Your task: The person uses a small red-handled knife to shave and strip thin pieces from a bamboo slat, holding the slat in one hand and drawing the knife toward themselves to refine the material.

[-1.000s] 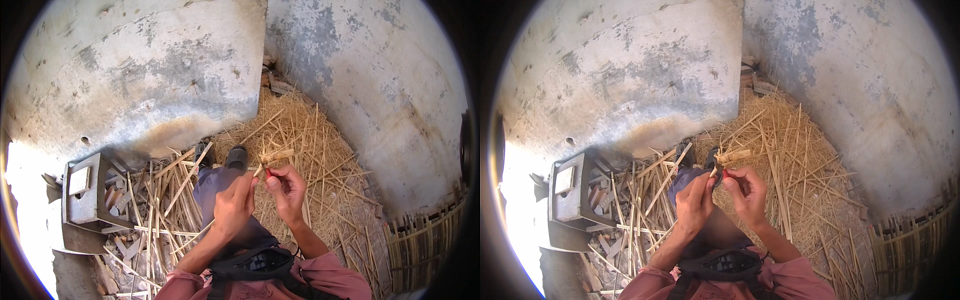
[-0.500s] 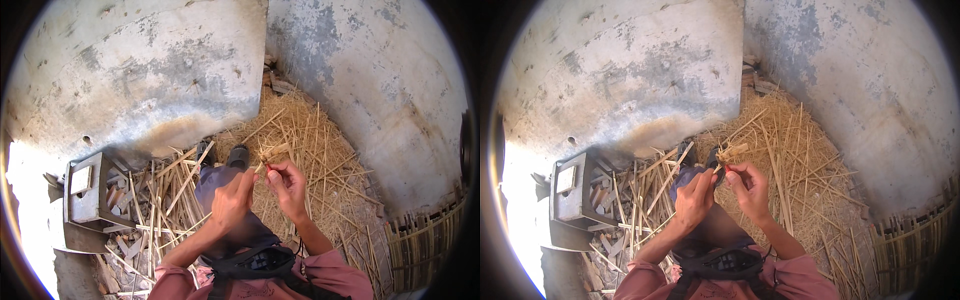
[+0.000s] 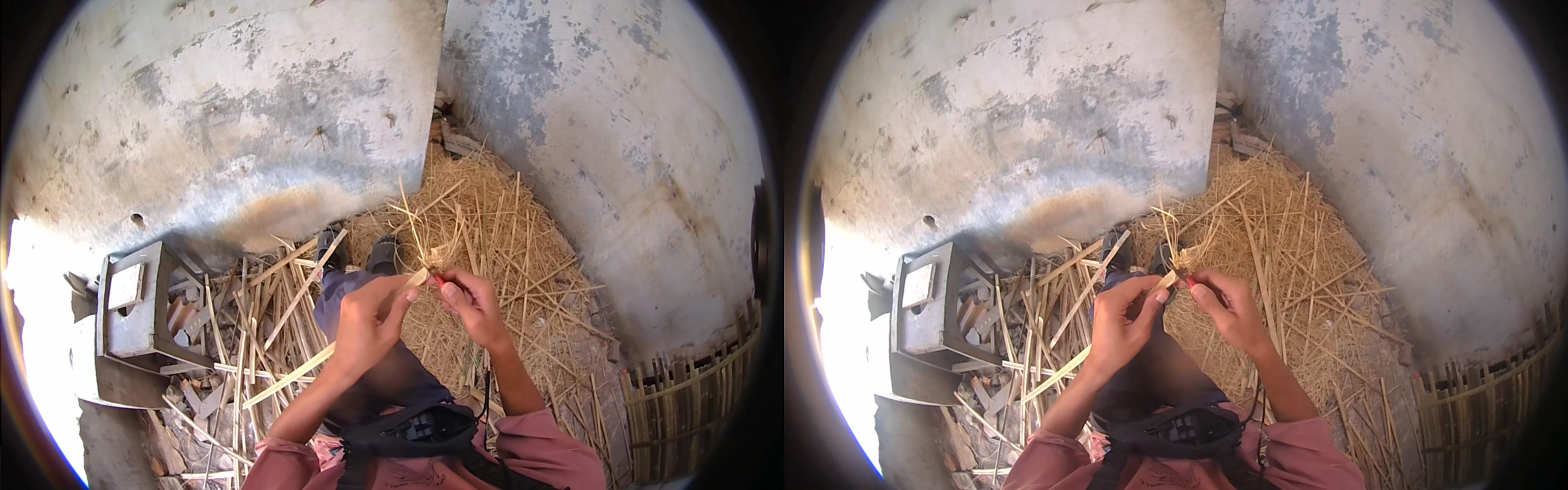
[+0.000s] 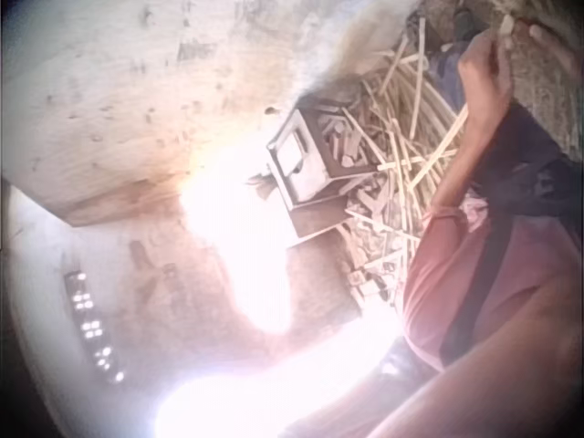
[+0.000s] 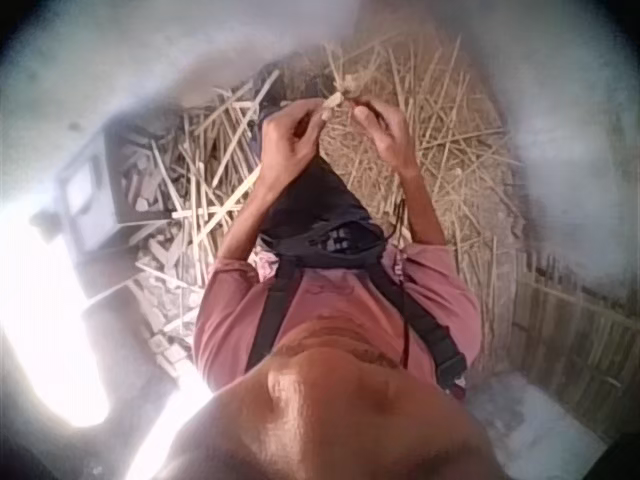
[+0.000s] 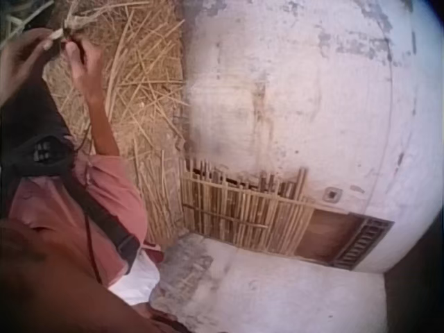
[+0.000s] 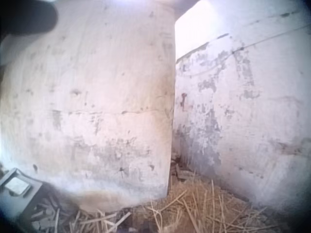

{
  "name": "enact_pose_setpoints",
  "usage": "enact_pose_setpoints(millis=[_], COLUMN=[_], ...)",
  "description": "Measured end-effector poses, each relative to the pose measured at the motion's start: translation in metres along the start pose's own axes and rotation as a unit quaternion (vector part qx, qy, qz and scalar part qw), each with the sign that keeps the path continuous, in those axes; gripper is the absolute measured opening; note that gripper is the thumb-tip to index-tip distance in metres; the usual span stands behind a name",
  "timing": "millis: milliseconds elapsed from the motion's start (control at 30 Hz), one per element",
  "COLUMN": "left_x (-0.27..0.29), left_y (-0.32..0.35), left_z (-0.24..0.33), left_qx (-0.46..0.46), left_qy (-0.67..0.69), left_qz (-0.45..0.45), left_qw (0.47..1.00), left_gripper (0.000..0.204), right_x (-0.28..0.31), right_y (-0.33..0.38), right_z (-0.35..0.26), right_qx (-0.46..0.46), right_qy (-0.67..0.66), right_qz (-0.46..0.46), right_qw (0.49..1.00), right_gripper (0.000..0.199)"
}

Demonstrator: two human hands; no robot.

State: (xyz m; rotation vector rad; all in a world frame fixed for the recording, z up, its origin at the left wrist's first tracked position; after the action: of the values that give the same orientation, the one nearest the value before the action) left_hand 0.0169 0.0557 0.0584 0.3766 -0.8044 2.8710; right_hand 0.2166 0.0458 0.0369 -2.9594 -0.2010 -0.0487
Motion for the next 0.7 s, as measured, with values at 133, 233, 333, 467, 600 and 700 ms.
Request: enact_pose_setpoints(millis=[133, 233, 333, 467, 600, 700], left_x=[0.005, 0.008, 0.010, 0.011, 0.005, -0.002], left_y=[-0.001, 0.001, 0.000, 0.000, 0.006, 0.010], left_z=[0.011, 0.014, 0.018, 0.023, 0.029, 0.026], left_qx=[0.017, 0.044, 0.006, -0.040, -0.072, -0.096], left_qy=[0.016, 0.014, -0.009, -0.029, -0.047, -0.051], left_qz=[-0.018, -0.021, -0.011, 0.005, 0.011, 0.017], left_qw=[1.000, 0.999, 1.000, 0.999, 0.996, 0.994], left_gripper=[0.020, 0.017, 0.016, 0.017, 0.018, 0.018], right_x=[0.006, 0.005, 0.008, 0.008, 0.009, 0.007], right_y=[0.005, 0.006, 0.009, 0.011, 0.016, 0.018], right_z=[-0.003, -0.012, -0.013, -0.021, -0.023, -0.015], right_qx=[0.030, 0.061, 0.042, 0.040, 0.026, -0.008], right_qy=[0.070, 0.087, 0.079, 0.078, 0.101, 0.035], right_qz=[0.012, 0.014, 0.003, 0.010, 0.028, 0.037], right_qw=[0.997, 0.994, 0.996, 0.996, 0.994, 0.999], right_gripper=[0.028, 0.028, 0.030, 0.035, 0.037, 0.037])
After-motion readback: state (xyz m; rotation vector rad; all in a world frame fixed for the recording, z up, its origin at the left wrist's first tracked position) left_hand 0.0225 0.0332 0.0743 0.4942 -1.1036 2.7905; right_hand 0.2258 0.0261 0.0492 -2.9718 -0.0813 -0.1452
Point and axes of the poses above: each hand's wrist, its own y-axis away from the middle knuckle, its own x-axis out of the back of the hand, z = x × y, the point moved 4 cm from there along -y, towards the middle knuckle, and after that the axes turned 4 degrees about -x, right-handed, at the moved point
